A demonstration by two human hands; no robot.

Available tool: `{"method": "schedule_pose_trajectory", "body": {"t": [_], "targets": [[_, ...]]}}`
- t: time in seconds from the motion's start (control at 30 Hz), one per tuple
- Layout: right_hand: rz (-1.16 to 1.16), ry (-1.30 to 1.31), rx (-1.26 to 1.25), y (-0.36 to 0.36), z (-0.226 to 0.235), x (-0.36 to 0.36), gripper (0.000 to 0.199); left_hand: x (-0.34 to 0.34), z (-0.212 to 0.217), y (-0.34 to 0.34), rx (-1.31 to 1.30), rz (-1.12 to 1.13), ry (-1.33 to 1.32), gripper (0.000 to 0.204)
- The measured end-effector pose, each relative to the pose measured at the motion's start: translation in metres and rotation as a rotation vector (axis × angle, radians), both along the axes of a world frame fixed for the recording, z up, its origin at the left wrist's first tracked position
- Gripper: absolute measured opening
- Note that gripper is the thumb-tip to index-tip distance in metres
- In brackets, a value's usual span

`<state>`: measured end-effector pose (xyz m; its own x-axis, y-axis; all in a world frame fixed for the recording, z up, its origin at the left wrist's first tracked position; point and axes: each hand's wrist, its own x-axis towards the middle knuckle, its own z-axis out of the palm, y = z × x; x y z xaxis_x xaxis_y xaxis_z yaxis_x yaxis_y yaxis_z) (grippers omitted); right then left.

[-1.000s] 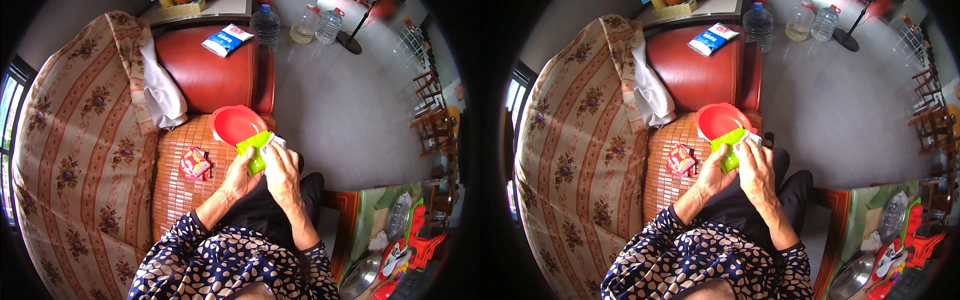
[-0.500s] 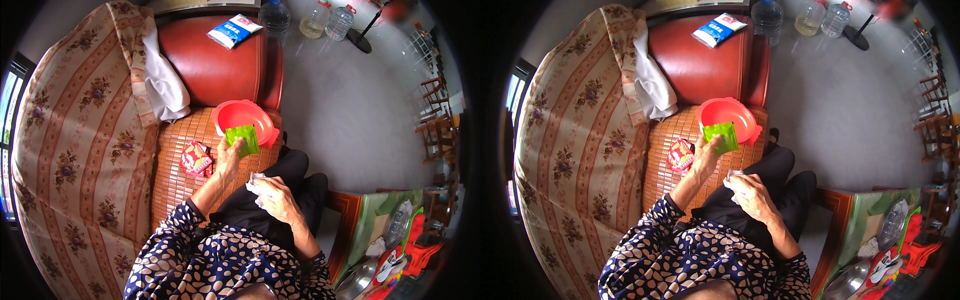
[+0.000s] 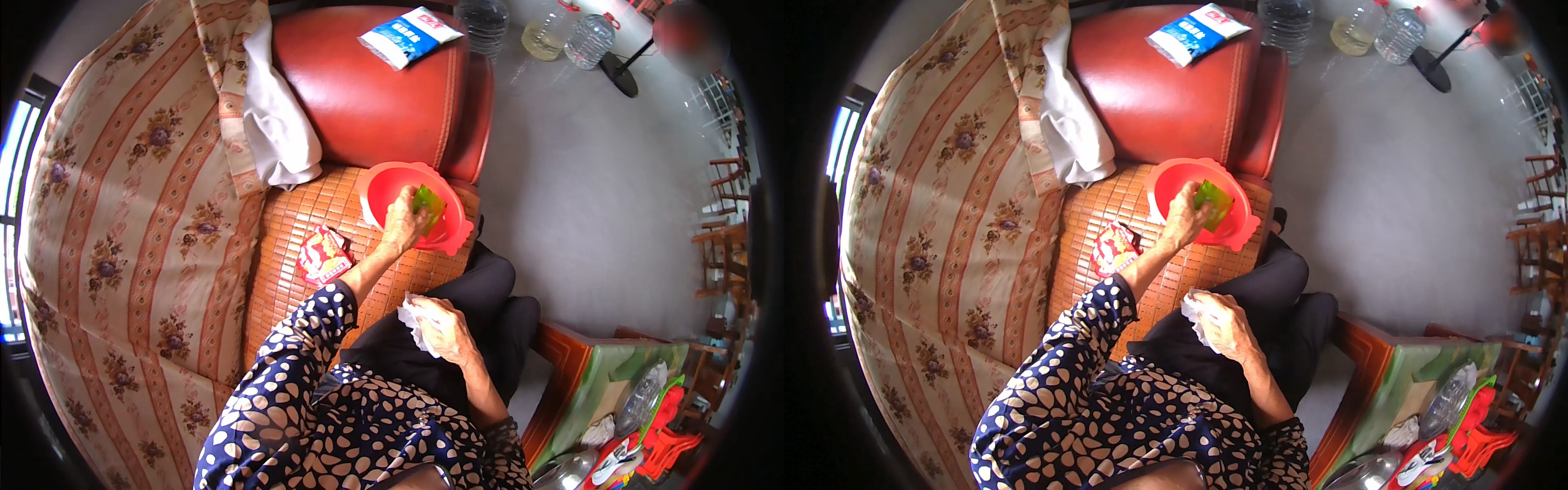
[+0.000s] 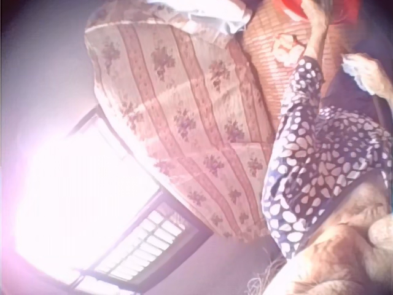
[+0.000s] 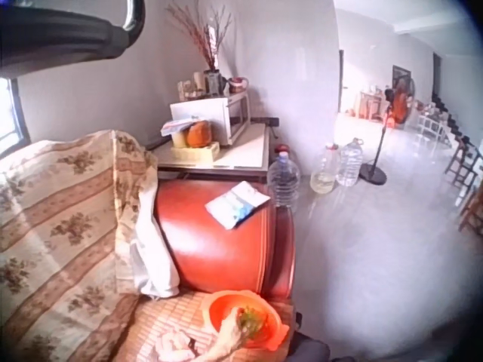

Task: The person sits on a chair and wipes a red plastic bowl with a white cloth. They then wipe several small rectangular packets, including green and red ones, and place them into the bowl.

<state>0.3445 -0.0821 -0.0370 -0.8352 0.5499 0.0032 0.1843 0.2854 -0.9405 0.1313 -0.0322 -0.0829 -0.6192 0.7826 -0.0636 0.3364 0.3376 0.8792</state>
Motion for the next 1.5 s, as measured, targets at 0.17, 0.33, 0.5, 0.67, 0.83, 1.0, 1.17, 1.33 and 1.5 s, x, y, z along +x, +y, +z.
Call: {"method": "schedule_pose_trajectory", "body": {"t": [0.17,0.33,0.5,0.67,0.83,1.0,1.17,1.33,1.5], "targets": [[-0.020,-0.082,-0.117,0.005,0.007,-0.003,0.031,0.005,-0.005,0.003,-0.041,0.002,0.379,0.062],[-0.010,-0.064,-0.154,0.006,0.014,-0.008,0.029,-0.019,0.023,-0.032,0.092,-0.035,0.474,0.066],[0.010,-0.094,-0.343,0.006,0.011,-0.010,0.029,-0.079,0.012,-0.114,-0.054,0.135,0.503,0.058],[0.069,-0.054,0.008,0.007,0.018,-0.018,0.026,-0.087,0.000,-0.180,-0.353,0.121,0.434,0.089],[0.079,-0.048,-0.233,0.002,0.022,-0.017,0.025,-0.082,0.002,-0.189,-0.323,0.106,0.418,0.089],[0.068,-0.058,-0.247,-0.003,0.019,-0.014,0.025,-0.074,-0.002,-0.196,-0.176,0.192,0.439,0.069],[-0.022,-0.008,-0.418,-0.010,0.014,-0.009,0.025,-0.071,0.010,-0.201,-0.131,0.219,0.014,0.048],[-0.189,0.050,-0.299,-0.011,0.017,-0.002,0.032,-0.056,0.037,-0.192,0.310,0.236,-0.823,0.027],[-0.314,0.328,-0.190,-0.014,0.093,-0.025,0.032,-0.007,0.070,-0.161,0.372,0.121,-1.167,0.024]]}}
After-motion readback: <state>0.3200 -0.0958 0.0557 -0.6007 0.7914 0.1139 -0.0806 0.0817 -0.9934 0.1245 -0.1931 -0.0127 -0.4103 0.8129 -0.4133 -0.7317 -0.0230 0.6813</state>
